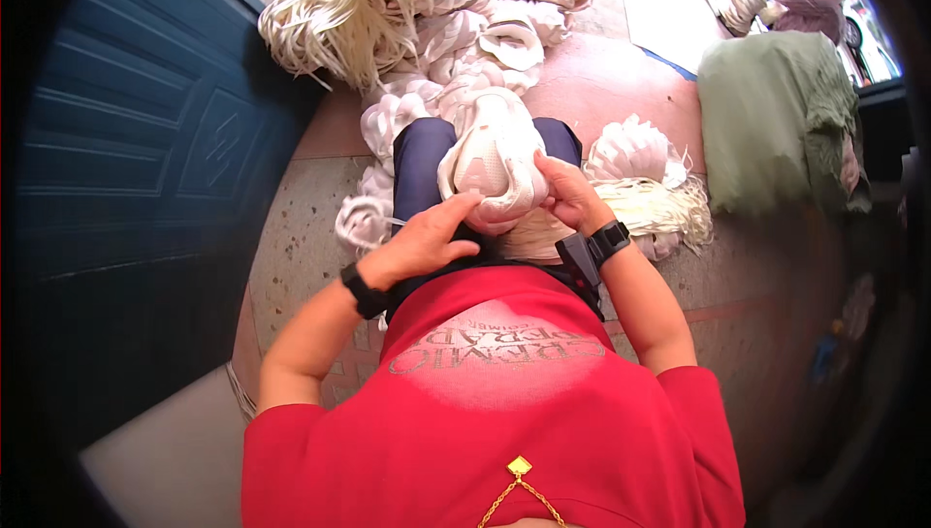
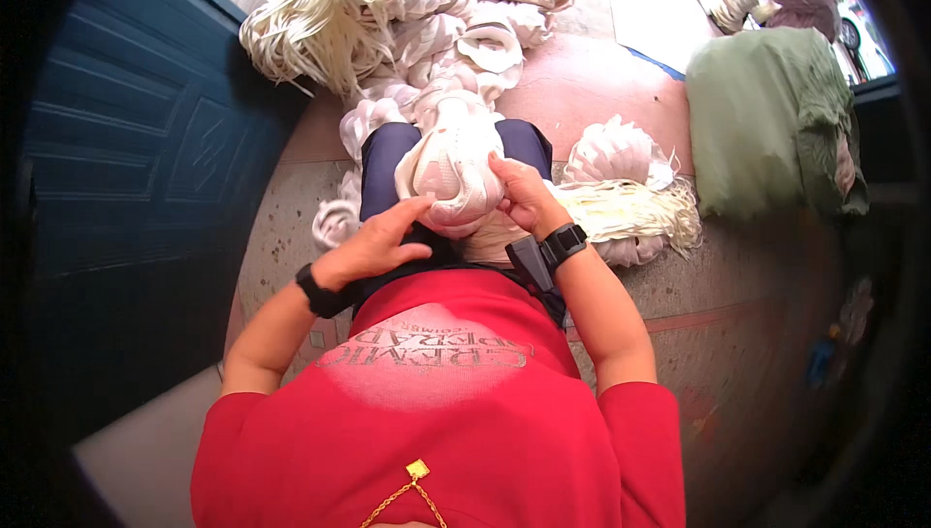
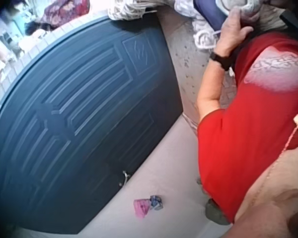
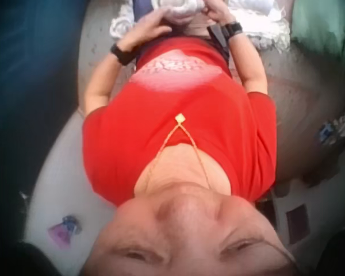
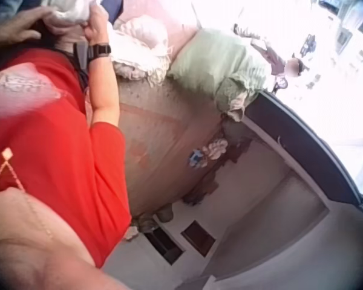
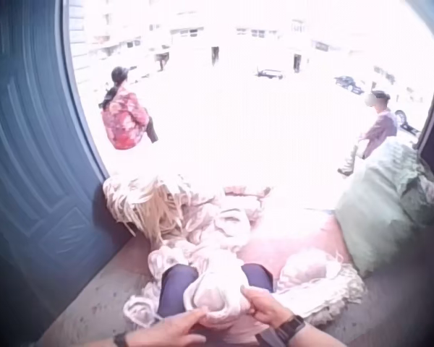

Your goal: The recorder is lacing and bundling pink and white sneakers together using long white laces.

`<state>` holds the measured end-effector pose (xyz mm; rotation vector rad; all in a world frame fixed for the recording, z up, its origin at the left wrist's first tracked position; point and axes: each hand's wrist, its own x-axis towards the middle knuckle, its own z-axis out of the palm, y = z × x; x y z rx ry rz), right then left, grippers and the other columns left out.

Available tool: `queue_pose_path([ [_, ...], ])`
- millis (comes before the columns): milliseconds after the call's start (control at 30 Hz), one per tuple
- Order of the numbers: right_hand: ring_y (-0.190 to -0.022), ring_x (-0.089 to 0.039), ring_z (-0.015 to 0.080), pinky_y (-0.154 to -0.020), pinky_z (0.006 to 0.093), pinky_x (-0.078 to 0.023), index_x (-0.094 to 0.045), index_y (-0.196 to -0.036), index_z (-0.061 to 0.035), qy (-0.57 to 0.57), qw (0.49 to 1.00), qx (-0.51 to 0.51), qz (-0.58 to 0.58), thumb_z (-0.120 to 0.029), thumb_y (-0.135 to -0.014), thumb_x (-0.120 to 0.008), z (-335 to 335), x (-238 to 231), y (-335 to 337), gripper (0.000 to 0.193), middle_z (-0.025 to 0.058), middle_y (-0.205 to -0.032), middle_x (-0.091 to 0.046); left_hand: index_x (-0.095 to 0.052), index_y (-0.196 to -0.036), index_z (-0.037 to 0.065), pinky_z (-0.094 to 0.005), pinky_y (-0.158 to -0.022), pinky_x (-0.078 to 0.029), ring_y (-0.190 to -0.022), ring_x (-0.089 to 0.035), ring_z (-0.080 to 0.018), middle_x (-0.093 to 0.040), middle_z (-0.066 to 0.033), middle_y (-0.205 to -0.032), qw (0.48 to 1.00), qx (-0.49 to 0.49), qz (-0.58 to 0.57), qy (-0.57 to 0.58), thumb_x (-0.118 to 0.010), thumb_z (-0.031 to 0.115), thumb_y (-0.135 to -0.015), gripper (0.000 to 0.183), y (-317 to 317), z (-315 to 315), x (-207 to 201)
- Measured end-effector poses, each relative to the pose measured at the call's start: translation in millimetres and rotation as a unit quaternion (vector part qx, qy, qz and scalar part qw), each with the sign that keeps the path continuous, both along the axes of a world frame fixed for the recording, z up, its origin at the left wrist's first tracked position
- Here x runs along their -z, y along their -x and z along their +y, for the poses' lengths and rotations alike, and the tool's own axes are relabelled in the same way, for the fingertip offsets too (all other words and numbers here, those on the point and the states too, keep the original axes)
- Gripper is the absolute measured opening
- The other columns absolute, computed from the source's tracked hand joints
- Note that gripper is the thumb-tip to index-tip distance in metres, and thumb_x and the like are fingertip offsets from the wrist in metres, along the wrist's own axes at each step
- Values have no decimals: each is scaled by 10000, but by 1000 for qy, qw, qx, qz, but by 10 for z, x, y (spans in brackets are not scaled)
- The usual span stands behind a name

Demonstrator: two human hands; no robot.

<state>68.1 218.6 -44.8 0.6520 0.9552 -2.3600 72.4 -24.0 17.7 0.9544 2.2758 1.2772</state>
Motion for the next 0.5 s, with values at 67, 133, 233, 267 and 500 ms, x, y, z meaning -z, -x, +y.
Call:
queue_pose_path([
  [67, -412, -349, 32, -364, 190, -283, -559, -881, -66, -68, 997, 32, -3, -245, -859, -522, 84, -32, -39, 184, 0, -729, -576, -477, -1074, 55, -366, -716, -447, -830, -551, -307, -532, -134, -978, 999, 11, 50, 10, -634, 56, -682, 422, -6, 113, 110],
  [133, -408, -330, 29, -365, 189, -280, -559, -869, -61, -155, 987, 49, 16, -233, -858, -522, 148, -71, -170, 177, 2, -708, -565, -487, -1041, 60, -380, -708, -443, -825, -543, -321, -538, -140, -922, 991, -4, 97, 98, -595, 58, -710, 348, 29, 160, 189],
  [233, -401, -306, 23, -365, 184, -279, -554, -875, -40, -293, 951, 100, 19, -194, -862, -510, 278, -120, -432, 161, 5, -672, -532, -514, -1016, 66, -372, -681, -449, -799, -550, -326, -544, -150, -863, 989, -68, 100, 84, -569, 59, -733, 288, -5, 165, 189],
  [267, -402, -307, 20, -364, 183, -280, -551, -895, -37, -280, 951, 128, 30, -187, -865, -505, 338, -136, -526, 159, 4, -676, -525, -523, -1011, 49, -369, -676, -453, -784, -556, -329, -550, -151, -841, 993, -79, 80, 38, -571, 59, -737, 278, -5, 178, 170],
  [500, -420, -311, 13, -375, 171, -282, -510, -1031, -11, -235, 952, 185, 60, -142, -880, -471, 514, -230, -874, 204, 14, -743, -506, -544, -974, 75, -337, -622, -433, -723, -555, -252, -554, -90, -816, 965, -5, 209, 159, -634, 89, -685, 303, -419, 156, 155],
])
